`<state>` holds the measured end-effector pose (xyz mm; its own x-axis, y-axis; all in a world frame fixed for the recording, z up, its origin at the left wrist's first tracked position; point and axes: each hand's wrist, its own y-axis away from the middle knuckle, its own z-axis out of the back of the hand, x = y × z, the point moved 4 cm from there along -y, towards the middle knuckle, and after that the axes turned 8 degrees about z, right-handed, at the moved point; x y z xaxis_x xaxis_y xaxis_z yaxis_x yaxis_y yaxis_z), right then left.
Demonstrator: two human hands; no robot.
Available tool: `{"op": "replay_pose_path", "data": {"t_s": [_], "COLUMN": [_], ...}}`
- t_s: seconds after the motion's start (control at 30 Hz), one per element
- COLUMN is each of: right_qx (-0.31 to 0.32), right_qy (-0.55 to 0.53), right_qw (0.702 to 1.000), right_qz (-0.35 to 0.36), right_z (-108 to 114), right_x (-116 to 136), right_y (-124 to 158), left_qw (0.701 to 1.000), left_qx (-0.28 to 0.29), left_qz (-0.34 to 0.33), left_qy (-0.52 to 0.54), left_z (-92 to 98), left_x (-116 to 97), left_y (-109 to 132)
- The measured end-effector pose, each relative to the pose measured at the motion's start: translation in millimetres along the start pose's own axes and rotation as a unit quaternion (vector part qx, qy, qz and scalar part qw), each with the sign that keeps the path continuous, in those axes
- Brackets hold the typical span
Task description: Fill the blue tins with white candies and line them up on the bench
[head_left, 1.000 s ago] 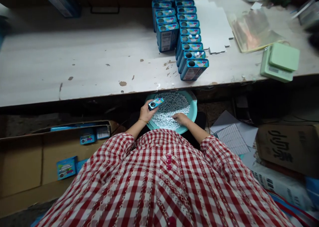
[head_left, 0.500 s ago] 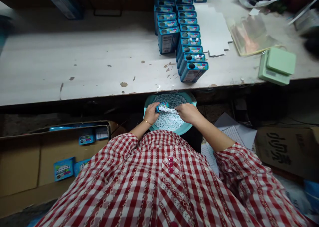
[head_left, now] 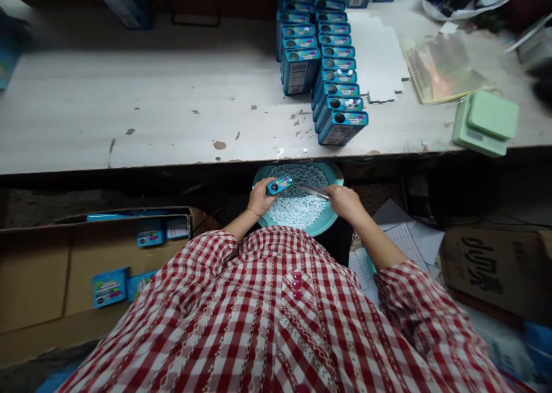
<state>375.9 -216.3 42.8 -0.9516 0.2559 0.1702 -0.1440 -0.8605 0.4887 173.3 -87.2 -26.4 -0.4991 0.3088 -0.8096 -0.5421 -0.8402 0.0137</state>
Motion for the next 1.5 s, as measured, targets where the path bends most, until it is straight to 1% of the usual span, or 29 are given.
{"op": "replay_pose_path", "data": {"t_s": [0.03,0.1,0.17,0.2,0.23,0.3,0.4,0.5,0.57,0.63,0.7,0.73,0.77,0.8,0.87,0.93,0.97,1.03,1.1,1.17,1.2,1.27,1.37,1.43,1.5], "right_qx": [0.003,0.017,0.033,0.040,0.045,0.054,0.068,0.073,0.062,0.035,0.000,-0.016,-0.027,-0.034,-0.036,-0.022,-0.008,0.021,0.034,0.033,0.031,0.024,0.003,-0.001,0.008], "right_qy": [-0.008,-0.025,-0.048,-0.062,-0.076,-0.111,-0.176,-0.241,-0.288,-0.356,-0.410,-0.416,-0.402,-0.374,-0.281,-0.157,-0.096,0.001,0.055,0.082,0.088,0.091,0.079,0.059,0.032], "right_qw": [1.000,1.000,0.998,0.996,0.995,0.990,0.979,0.963,0.950,0.929,0.907,0.904,0.910,0.921,0.953,0.983,0.992,0.997,0.995,0.993,0.992,0.991,0.995,0.998,0.999], "right_qz": [-0.008,0.006,0.032,0.043,0.052,0.064,0.077,0.094,0.101,0.095,0.092,0.095,0.101,0.108,0.111,0.096,0.086,0.072,0.073,0.084,0.088,0.092,0.054,0.013,-0.015], "right_z": [-19,-54,-83,-93,-100,-108,-113,-113,-107,-94,-72,-59,-44,-29,0,24,34,49,60,69,72,76,73,61,43], "right_x": [-1,10,24,30,33,31,17,8,6,3,2,2,4,7,18,33,42,61,78,88,89,81,46,20,0], "right_y": [-9,-27,-41,-45,-49,-54,-59,-57,-49,-38,-26,-20,-15,-10,-3,1,2,3,5,9,12,21,34,38,35], "left_qw": [1.000,1.000,0.999,0.999,0.999,0.999,0.998,0.997,0.997,0.997,0.998,0.999,0.999,1.000,0.999,0.998,0.998,0.997,0.996,0.996,0.996,0.997,0.997,0.994,0.995], "left_qx": [-0.004,-0.012,-0.017,-0.020,-0.022,-0.026,-0.028,-0.031,-0.032,-0.030,-0.026,-0.021,-0.015,-0.006,0.015,0.031,0.035,0.042,0.050,0.052,0.048,0.035,0.023,0.038,0.042], "left_qz": [-0.002,0.000,0.008,0.014,0.018,0.026,0.033,0.040,0.040,0.035,0.029,0.027,0.024,0.020,0.008,-0.004,-0.008,-0.011,-0.013,-0.016,-0.016,-0.014,-0.039,-0.070,-0.070], "left_qy": [0.009,0.021,0.027,0.028,0.030,0.036,0.047,0.059,0.065,0.063,0.047,0.033,0.016,0.000,-0.029,-0.045,-0.051,-0.060,-0.067,-0.069,-0.068,-0.065,-0.063,-0.068,-0.056], "left_z": [1.2,3.6,6.0,7.2,8.3,10.1,11.8,13.5,14.2,14.0,12.5,11.0,9.0,6.7,1.4,-3.4,-5.3,-8.2,-10.2,-10.2,-8.9,-3.8,8.2,16.0,25.1], "left_x": [0,1,2,3,3,4,6,7,8,7,5,4,2,-1,-6,-11,-12,-13,-14,-14,-15,-15,-16,-16,-15], "left_y": [1,2,2,2,2,1,-1,-2,-2,-1,-1,-1,0,0,2,4,5,6,6,7,7,8,10,12,13]}}
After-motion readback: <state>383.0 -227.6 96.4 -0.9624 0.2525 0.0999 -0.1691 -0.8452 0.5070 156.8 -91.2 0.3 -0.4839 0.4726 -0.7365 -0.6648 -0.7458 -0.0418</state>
